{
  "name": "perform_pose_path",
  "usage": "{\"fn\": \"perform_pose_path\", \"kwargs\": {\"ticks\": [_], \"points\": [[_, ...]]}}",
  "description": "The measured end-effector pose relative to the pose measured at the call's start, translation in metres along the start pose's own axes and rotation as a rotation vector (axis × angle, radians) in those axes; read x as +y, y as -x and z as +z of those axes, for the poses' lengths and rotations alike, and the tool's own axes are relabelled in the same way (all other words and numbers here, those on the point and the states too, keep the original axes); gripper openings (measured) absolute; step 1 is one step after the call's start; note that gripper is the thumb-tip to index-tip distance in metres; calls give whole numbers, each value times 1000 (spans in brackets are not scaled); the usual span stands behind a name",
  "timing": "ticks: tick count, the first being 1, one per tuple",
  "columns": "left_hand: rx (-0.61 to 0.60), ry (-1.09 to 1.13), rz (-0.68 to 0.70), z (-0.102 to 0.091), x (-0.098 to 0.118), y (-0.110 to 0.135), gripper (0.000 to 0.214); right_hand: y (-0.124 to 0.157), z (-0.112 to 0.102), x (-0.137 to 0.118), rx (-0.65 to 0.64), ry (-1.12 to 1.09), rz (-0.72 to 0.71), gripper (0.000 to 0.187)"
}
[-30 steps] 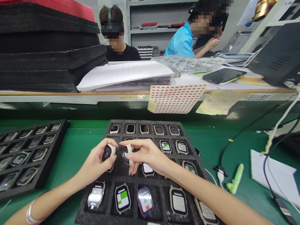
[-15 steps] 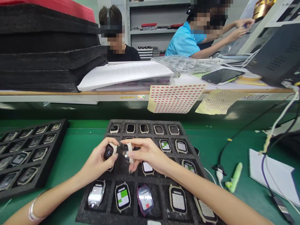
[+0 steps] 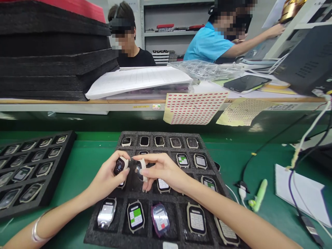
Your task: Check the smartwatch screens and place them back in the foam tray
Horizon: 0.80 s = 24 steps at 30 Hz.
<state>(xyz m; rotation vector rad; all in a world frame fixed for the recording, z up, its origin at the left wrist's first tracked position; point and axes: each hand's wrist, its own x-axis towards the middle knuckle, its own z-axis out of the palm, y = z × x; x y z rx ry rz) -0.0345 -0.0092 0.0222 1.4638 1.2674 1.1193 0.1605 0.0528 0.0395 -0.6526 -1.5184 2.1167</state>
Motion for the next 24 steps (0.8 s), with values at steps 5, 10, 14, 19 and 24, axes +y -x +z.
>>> {"fn": "perform_pose_path", "kwargs": {"ticks": [5, 10, 14, 19, 24], "points": [[-10, 100, -51, -3, 1, -2, 32, -2, -3, 2, -30, -11, 44, 51], [-60, 359, -183, -11, 11, -2, 39, -4, -8, 1, -9, 1, 75, 45], [-83, 491, -204, -14, 13, -2, 38, -5, -8, 2, 66, 90, 31, 41], [-102, 492, -200, -11, 11, -1, 41, -1, -5, 5, 138, 97, -57, 45], [-72, 469, -211, -10, 12, 0, 43, 2, -5, 5, 109, 100, -90, 44]]}}
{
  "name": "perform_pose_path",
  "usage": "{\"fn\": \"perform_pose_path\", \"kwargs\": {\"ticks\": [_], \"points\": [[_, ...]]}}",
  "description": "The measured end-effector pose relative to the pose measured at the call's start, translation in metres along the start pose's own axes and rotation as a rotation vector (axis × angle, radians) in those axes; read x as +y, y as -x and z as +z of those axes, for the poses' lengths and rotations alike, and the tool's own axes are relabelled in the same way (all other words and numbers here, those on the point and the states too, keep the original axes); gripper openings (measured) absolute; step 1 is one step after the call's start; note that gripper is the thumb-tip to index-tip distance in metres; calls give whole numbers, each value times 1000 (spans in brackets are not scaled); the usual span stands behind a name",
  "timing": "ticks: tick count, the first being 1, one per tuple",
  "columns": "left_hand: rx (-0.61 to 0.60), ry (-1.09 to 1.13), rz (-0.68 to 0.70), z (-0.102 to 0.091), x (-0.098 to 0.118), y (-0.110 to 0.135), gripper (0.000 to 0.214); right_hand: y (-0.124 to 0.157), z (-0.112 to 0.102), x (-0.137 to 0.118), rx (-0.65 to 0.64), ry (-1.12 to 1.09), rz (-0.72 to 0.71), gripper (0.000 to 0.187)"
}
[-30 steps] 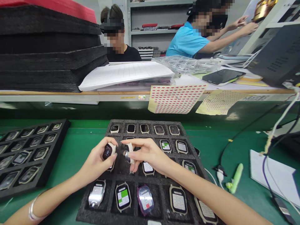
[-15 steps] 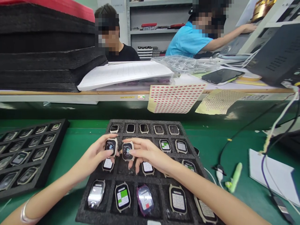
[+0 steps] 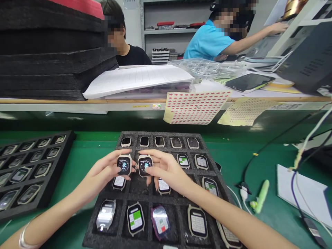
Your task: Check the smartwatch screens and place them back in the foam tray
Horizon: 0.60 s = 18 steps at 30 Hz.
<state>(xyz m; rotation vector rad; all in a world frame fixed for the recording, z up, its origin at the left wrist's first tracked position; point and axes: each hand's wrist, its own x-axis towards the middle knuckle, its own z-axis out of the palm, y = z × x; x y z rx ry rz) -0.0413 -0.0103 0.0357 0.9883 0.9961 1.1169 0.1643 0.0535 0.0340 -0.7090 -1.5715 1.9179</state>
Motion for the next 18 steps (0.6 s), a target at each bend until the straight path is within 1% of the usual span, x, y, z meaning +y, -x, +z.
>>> {"fn": "perform_pose_path", "kwargs": {"ticks": [7, 12, 13, 15, 17, 18], "points": [[5, -22, -14, 2, 2, 1, 45, 0, 2, -1, 35, 12, 12, 43], [-5, -50, 3, 2, 2, 1, 45, 1, 3, 1, 72, 106, 13, 46], [-3, -53, 5, 2, 3, 1, 45, 1, 3, 1, 63, 118, 11, 48], [10, -66, 14, 2, 4, 2, 43, 0, 1, 2, 18, 138, 4, 59], [41, -84, 42, 1, 5, 2, 43, 0, 1, 5, -59, 176, 11, 68], [59, -93, 59, 1, 6, 1, 43, 0, 2, 7, -97, 224, 16, 69]]}}
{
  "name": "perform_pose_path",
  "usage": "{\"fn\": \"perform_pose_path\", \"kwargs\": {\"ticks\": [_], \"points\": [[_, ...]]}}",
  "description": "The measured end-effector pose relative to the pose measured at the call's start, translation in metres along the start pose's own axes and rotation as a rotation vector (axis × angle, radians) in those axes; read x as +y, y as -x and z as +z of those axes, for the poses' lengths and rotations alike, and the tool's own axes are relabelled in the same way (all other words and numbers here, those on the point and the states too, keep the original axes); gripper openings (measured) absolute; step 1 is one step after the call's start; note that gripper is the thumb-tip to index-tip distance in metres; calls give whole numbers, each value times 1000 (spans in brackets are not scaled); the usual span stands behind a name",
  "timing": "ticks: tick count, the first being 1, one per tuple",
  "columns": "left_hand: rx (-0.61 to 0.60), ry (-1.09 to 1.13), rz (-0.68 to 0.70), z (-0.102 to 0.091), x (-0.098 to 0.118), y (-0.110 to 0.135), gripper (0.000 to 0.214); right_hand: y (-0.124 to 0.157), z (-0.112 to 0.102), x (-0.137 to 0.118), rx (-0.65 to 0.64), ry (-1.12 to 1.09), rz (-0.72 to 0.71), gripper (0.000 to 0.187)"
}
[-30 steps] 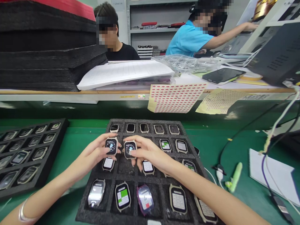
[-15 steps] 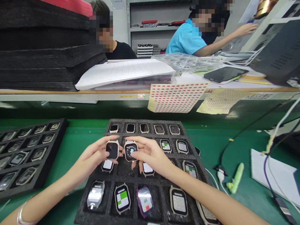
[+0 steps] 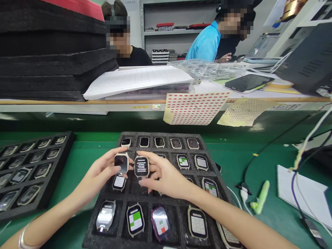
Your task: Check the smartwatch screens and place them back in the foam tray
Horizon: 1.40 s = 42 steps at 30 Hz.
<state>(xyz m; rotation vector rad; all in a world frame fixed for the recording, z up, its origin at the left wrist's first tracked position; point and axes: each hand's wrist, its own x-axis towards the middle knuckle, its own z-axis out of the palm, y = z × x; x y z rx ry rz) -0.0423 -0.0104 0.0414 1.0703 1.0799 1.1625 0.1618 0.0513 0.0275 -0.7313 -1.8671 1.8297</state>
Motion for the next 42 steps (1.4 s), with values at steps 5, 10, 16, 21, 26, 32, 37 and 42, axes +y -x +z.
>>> {"fn": "perform_pose_path", "kwargs": {"ticks": [5, 10, 16, 21, 26, 32, 37, 42], "points": [[145, 14, 88, -10, -9, -19, 41, 0, 9, 3, -111, 685, -153, 58], [437, 194, 201, -34, -37, -56, 40, -6, -48, -7, 0, 1085, -214, 63], [665, 318, 217, -51, -72, -79, 34, -10, -169, 17, 354, 1075, 22, 46], [725, 307, 202, -48, -77, -74, 38, -7, -182, 30, 360, 1065, 44, 50], [752, 277, 178, -45, -75, -68, 33, -15, -177, 25, 321, 1076, 55, 50], [733, 260, 107, -41, -75, -39, 38, 0, -161, 26, 327, 1154, 60, 51], [707, 225, 67, -39, -72, -1, 45, 15, -136, 14, 244, 1194, 51, 48], [660, 92, 255, -36, -54, 6, 43, -33, -57, -16, 56, 1181, -268, 36]]}}
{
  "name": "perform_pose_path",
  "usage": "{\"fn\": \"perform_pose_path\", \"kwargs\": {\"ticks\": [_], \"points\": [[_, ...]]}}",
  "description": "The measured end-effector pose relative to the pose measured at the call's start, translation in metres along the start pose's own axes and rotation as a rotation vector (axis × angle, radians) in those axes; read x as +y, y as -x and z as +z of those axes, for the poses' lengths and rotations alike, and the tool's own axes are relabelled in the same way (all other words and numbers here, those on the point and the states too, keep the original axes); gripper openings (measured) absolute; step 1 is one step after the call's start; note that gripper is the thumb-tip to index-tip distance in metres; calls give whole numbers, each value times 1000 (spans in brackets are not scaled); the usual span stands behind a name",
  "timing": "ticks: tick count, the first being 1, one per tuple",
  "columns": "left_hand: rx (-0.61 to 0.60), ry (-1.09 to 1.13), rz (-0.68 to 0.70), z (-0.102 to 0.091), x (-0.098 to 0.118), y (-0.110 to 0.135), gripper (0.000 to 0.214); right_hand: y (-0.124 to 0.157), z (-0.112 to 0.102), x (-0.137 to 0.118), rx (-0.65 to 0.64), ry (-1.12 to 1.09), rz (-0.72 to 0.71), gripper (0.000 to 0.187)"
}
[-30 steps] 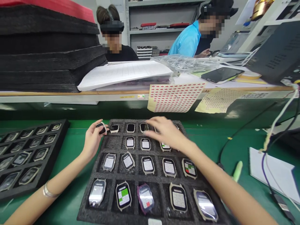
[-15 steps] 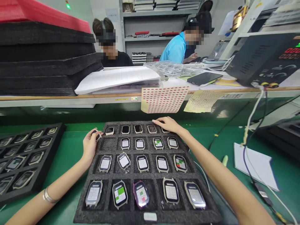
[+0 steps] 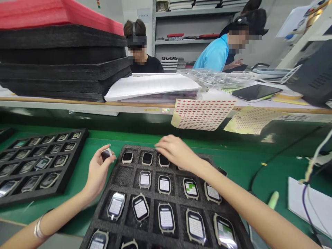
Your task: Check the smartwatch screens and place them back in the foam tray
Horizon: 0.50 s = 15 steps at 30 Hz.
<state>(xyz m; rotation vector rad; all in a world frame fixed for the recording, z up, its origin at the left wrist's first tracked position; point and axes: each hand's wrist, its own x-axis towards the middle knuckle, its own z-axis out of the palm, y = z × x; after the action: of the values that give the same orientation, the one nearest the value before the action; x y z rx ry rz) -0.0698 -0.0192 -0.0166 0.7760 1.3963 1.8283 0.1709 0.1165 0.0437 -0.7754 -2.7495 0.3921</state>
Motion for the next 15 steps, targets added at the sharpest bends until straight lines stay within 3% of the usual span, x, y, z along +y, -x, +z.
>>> {"fn": "perform_pose_path", "kwargs": {"ticks": [2, 6, 10, 15], "points": [[-86, -8, 27, 5, 9, 2, 44, -33, 17, -35, -152, -112, -60, 29], [-280, -121, -14, 9, 24, 16, 41, -76, 56, -73, -140, -103, 61, 23], [-397, -257, -28, 10, 33, 31, 34, -82, 75, -68, -118, -224, 137, 18], [-511, -264, 97, 22, 39, 31, 25, -69, 63, -56, -114, -515, 80, 25]]}}
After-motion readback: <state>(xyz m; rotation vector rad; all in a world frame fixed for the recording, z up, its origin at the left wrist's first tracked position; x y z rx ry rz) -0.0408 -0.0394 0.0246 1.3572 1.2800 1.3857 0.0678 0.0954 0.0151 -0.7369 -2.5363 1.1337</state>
